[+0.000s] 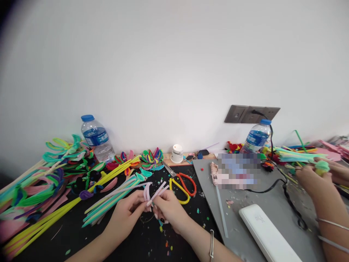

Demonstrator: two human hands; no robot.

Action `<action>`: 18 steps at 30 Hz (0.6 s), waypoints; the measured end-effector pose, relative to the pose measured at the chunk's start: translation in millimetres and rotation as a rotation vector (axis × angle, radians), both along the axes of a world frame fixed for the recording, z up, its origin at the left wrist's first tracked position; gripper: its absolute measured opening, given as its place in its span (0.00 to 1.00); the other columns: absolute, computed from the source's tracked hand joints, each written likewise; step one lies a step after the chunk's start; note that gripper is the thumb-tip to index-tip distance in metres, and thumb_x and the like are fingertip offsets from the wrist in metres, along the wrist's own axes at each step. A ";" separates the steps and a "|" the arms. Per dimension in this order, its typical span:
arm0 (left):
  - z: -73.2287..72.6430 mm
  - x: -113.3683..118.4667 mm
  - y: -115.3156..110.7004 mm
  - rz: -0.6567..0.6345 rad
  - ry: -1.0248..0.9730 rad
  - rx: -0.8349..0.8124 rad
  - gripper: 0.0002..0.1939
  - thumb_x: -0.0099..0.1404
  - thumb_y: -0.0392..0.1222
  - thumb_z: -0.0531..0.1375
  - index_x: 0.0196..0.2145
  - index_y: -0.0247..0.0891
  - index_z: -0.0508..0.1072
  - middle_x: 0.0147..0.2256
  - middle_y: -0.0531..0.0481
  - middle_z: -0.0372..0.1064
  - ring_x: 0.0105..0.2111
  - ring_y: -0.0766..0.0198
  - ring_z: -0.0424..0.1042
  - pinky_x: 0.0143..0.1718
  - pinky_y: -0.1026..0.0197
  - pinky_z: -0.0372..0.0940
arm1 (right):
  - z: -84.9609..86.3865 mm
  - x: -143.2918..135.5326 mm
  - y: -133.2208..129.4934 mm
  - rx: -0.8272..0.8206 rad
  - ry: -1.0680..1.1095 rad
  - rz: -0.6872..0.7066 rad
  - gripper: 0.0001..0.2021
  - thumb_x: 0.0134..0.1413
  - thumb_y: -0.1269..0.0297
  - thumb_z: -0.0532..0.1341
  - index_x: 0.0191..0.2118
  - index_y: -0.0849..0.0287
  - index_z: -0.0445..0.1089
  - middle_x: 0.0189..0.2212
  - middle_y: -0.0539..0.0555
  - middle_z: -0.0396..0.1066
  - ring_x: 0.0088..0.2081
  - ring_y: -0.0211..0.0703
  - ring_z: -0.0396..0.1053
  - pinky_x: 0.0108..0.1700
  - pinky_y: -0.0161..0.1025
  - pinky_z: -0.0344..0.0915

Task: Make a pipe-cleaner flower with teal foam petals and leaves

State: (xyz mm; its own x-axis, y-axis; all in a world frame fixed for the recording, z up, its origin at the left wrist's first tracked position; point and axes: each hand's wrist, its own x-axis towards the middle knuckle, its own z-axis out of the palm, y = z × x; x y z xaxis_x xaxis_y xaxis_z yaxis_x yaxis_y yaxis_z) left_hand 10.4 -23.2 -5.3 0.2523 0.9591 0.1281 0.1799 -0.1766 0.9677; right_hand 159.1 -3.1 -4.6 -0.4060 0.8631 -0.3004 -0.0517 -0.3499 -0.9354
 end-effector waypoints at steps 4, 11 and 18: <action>-1.2 -1.3 0.7 0.032 0.000 -0.048 0.04 0.61 0.39 0.54 0.34 0.38 0.66 0.26 0.52 0.72 0.28 0.63 0.71 0.32 0.64 0.64 | -2.2 0.6 -1.3 0.027 -0.001 0.010 0.09 0.45 0.67 0.53 0.18 0.61 0.58 0.10 0.42 0.52 0.12 0.25 0.44 0.13 0.27 0.38; 1.1 -0.2 0.2 -0.018 0.138 0.021 0.13 0.64 0.41 0.49 0.25 0.36 0.67 0.21 0.54 0.65 0.22 0.67 0.65 0.27 0.66 0.59 | 5.6 -0.6 -2.0 0.070 -0.028 0.067 0.12 0.51 0.61 0.53 0.20 0.60 0.59 0.10 0.40 0.48 0.12 0.26 0.39 0.14 0.30 0.36; 2.6 0.2 -3.5 0.040 0.262 0.133 0.16 0.65 0.40 0.48 0.21 0.37 0.62 0.20 0.54 0.62 0.22 0.67 0.63 0.26 0.66 0.56 | -0.3 -3.2 -3.2 0.261 -0.135 0.053 0.11 0.52 0.63 0.52 0.21 0.60 0.57 0.12 0.41 0.48 0.13 0.28 0.41 0.16 0.30 0.40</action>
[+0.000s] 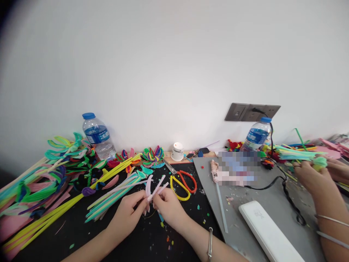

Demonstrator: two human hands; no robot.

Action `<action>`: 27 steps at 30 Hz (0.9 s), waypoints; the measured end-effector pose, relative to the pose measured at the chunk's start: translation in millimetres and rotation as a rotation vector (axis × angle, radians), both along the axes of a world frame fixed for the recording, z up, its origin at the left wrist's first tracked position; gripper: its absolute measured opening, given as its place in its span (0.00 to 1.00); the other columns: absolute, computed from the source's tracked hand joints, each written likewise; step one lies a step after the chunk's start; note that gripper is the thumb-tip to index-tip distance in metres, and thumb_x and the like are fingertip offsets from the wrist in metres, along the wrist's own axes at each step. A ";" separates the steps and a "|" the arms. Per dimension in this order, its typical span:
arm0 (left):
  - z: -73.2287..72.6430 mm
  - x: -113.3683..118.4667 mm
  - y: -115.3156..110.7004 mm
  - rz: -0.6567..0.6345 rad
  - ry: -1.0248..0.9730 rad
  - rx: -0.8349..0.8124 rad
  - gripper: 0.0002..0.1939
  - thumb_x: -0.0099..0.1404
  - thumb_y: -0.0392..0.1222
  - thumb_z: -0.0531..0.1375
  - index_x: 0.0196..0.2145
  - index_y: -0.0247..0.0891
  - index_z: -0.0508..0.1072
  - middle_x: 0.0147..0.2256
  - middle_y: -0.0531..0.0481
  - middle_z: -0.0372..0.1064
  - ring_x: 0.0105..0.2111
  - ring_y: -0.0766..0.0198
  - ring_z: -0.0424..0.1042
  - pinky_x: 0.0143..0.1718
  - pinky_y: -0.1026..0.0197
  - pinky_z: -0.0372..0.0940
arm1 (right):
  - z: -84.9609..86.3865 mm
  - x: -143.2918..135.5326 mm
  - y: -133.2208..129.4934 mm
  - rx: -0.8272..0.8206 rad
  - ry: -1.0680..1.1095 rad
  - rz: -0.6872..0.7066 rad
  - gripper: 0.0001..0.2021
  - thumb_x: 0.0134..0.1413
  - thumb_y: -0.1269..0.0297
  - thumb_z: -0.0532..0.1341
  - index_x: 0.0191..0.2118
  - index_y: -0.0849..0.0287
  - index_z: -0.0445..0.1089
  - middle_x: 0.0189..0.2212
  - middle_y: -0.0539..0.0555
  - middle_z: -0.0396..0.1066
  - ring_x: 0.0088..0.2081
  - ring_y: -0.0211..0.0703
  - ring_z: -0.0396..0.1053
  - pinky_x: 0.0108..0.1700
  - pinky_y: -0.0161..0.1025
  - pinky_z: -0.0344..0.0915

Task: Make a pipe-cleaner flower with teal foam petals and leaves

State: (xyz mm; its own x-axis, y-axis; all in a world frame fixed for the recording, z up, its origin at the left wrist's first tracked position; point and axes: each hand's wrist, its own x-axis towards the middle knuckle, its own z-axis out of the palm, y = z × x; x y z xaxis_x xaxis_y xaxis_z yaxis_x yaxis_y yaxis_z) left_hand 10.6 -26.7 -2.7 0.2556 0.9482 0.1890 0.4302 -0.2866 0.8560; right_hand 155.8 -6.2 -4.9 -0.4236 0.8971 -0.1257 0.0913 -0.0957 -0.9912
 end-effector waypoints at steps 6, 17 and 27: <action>0.2 -1.2 -2.1 0.049 0.086 0.114 0.16 0.64 0.40 0.48 0.20 0.37 0.62 0.20 0.54 0.61 0.22 0.67 0.62 0.26 0.66 0.54 | 5.9 1.3 -3.5 0.351 -0.269 -0.162 0.14 0.53 0.67 0.50 0.18 0.60 0.55 0.16 0.45 0.53 0.20 0.31 0.50 0.22 0.31 0.46; 3.5 -6.4 0.6 0.105 0.074 0.080 0.16 0.64 0.41 0.49 0.19 0.37 0.63 0.19 0.54 0.62 0.21 0.67 0.62 0.24 0.66 0.54 | 6.3 19.9 8.7 0.548 -0.539 -0.356 0.15 0.54 0.67 0.50 0.17 0.58 0.50 0.14 0.45 0.49 0.18 0.33 0.50 0.22 0.33 0.44; -0.7 -11.4 7.4 0.139 -0.173 -0.078 0.16 0.64 0.46 0.50 0.21 0.37 0.63 0.19 0.54 0.62 0.21 0.67 0.63 0.25 0.66 0.57 | 11.9 21.7 13.5 0.249 -0.072 -0.251 0.10 0.55 0.61 0.52 0.26 0.59 0.59 0.17 0.45 0.57 0.18 0.32 0.53 0.20 0.31 0.50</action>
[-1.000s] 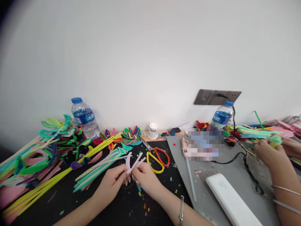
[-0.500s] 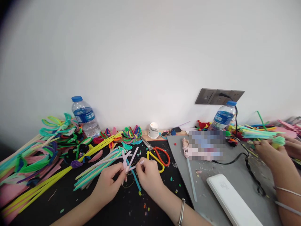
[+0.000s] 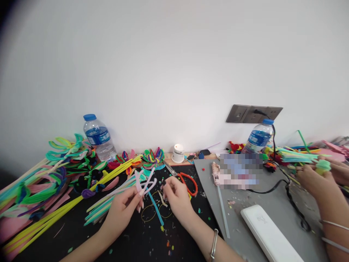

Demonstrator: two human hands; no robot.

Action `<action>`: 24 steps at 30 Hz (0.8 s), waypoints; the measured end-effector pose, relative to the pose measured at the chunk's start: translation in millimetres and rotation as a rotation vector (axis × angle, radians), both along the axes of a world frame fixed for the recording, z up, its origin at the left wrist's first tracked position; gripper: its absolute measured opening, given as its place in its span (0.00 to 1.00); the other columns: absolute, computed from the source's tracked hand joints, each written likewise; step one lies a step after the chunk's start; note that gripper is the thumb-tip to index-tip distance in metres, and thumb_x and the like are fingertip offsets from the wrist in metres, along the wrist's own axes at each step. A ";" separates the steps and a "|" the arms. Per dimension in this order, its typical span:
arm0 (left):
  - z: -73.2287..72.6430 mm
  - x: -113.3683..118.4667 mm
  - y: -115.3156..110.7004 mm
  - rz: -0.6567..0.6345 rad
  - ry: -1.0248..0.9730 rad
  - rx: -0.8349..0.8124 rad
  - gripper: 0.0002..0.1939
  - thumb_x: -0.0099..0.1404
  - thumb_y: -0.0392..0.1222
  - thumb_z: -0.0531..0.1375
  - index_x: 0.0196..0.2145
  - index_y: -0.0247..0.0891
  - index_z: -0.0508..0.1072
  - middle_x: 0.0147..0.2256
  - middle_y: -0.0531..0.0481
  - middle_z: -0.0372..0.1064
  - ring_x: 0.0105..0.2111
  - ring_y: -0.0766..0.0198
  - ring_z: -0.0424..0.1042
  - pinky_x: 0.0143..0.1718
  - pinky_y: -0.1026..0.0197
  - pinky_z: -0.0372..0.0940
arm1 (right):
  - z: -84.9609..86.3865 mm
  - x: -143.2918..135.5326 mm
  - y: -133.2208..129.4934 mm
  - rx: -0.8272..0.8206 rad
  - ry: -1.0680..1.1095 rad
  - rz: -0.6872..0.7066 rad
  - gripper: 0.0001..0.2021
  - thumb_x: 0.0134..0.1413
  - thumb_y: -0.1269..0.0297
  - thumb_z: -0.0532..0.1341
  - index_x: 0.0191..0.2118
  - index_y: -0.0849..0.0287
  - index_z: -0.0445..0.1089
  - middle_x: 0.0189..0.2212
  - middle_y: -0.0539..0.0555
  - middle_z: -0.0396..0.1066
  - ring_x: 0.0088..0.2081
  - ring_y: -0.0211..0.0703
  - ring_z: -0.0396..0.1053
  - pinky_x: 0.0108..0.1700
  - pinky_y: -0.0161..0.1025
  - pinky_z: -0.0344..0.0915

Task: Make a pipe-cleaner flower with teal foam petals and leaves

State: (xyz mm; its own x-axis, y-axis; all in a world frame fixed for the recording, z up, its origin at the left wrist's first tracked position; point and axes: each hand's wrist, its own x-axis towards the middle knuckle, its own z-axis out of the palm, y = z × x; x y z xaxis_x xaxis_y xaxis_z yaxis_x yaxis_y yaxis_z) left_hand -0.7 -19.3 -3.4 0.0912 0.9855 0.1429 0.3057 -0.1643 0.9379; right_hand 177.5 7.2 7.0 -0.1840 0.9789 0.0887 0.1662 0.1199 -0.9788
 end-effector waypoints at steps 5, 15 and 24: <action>-2.1 3.8 -0.8 -0.158 0.004 -0.058 0.17 0.64 0.46 0.49 0.21 0.36 0.63 0.19 0.54 0.61 0.20 0.68 0.62 0.23 0.67 0.56 | -5.6 -9.9 -4.4 -0.145 0.168 0.172 0.12 0.48 0.59 0.60 0.36 0.61 0.62 0.18 0.43 0.58 0.14 0.29 0.52 0.14 0.28 0.48; 1.7 5.9 -0.2 -0.239 -0.027 -0.084 0.13 0.64 0.45 0.50 0.29 0.35 0.68 0.23 0.53 0.64 0.22 0.68 0.63 0.25 0.66 0.59 | -4.3 -8.6 -2.8 -0.197 0.170 0.139 0.13 0.48 0.56 0.59 0.25 0.61 0.61 0.13 0.44 0.58 0.14 0.28 0.50 0.15 0.28 0.45; -7.1 1.7 2.6 0.000 -0.123 -0.040 0.10 0.60 0.44 0.54 0.38 0.37 0.68 0.33 0.48 0.70 0.30 0.63 0.69 0.28 0.65 0.63 | -7.7 -15.3 -8.3 -0.248 0.073 0.195 0.10 0.49 0.59 0.58 0.26 0.62 0.65 0.14 0.44 0.60 0.12 0.28 0.50 0.12 0.28 0.47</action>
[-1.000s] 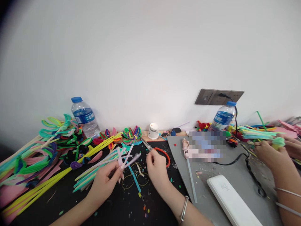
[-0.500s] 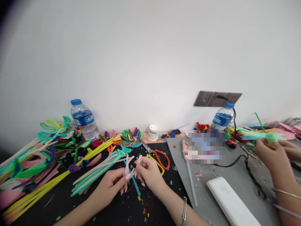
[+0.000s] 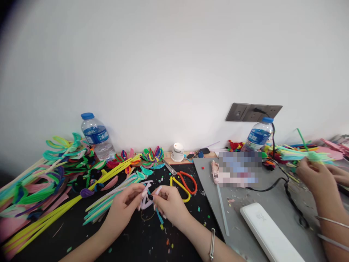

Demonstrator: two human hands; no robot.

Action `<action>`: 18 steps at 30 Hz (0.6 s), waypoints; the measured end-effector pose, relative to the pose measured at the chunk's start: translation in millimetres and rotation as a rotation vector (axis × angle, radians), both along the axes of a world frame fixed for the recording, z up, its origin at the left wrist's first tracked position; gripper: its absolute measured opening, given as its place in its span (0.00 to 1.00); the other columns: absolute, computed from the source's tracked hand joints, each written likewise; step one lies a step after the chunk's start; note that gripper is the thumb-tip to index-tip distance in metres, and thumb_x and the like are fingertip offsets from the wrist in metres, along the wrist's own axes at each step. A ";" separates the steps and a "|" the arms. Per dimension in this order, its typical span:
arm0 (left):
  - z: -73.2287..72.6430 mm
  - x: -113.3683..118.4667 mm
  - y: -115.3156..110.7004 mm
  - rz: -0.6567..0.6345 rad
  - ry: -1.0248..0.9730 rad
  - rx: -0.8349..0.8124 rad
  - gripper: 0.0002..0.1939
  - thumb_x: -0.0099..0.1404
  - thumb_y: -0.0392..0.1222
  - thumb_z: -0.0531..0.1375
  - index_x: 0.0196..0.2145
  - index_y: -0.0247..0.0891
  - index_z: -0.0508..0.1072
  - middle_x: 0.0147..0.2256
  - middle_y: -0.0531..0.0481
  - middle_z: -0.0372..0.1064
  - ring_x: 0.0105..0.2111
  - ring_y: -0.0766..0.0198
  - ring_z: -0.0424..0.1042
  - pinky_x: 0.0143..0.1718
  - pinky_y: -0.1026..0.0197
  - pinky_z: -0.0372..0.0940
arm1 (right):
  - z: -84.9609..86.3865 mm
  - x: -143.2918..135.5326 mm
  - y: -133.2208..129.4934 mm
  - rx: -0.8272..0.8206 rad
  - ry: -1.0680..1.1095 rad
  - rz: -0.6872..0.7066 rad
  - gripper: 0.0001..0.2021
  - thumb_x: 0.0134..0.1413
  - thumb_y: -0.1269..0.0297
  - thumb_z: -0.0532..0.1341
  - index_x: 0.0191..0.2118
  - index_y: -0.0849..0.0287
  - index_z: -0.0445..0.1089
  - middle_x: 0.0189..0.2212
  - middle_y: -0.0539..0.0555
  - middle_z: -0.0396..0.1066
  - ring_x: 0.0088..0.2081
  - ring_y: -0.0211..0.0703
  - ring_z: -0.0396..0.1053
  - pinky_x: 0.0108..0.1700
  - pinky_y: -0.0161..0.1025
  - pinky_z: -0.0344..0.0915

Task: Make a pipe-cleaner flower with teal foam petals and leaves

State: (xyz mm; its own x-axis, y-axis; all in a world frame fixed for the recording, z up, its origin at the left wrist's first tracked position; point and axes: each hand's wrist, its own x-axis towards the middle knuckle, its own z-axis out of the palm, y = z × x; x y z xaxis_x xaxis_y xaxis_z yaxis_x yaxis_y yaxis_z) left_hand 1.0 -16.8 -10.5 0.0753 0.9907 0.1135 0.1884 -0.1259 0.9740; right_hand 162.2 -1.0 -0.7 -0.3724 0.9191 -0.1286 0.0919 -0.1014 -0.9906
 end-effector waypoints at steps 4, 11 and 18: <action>4.1 1.5 0.1 -0.040 0.015 -0.007 0.10 0.61 0.45 0.53 0.34 0.37 0.69 0.29 0.51 0.69 0.28 0.64 0.67 0.29 0.65 0.61 | 1.9 2.6 2.1 0.067 0.047 -0.034 0.13 0.52 0.57 0.56 0.23 0.62 0.63 0.15 0.44 0.58 0.12 0.28 0.52 0.14 0.28 0.50; 5.3 4.6 -1.7 -0.110 0.039 -0.021 0.10 0.61 0.45 0.53 0.31 0.36 0.68 0.28 0.51 0.68 0.28 0.64 0.66 0.29 0.65 0.60 | 7.5 -0.9 0.6 0.068 0.141 -0.070 0.14 0.47 0.55 0.60 0.24 0.62 0.65 0.20 0.47 0.61 0.17 0.32 0.61 0.19 0.31 0.63; -0.1 7.4 -2.2 -0.158 -0.082 -0.133 0.08 0.60 0.45 0.55 0.30 0.36 0.65 0.23 0.53 0.66 0.21 0.68 0.63 0.22 0.68 0.59 | 7.2 -3.4 -1.8 -0.028 0.185 -0.058 0.11 0.46 0.57 0.61 0.29 0.62 0.65 0.16 0.45 0.63 0.16 0.32 0.62 0.20 0.31 0.63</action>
State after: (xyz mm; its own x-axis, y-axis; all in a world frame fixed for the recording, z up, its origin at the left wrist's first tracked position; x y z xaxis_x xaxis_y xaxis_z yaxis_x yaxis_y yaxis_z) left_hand 8.4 -19.0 -10.7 0.2266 0.9740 -0.0048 0.0963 -0.0175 0.9952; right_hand 158.8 -2.9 6.6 -0.3383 0.9368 -0.0887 -0.0984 -0.1290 -0.9867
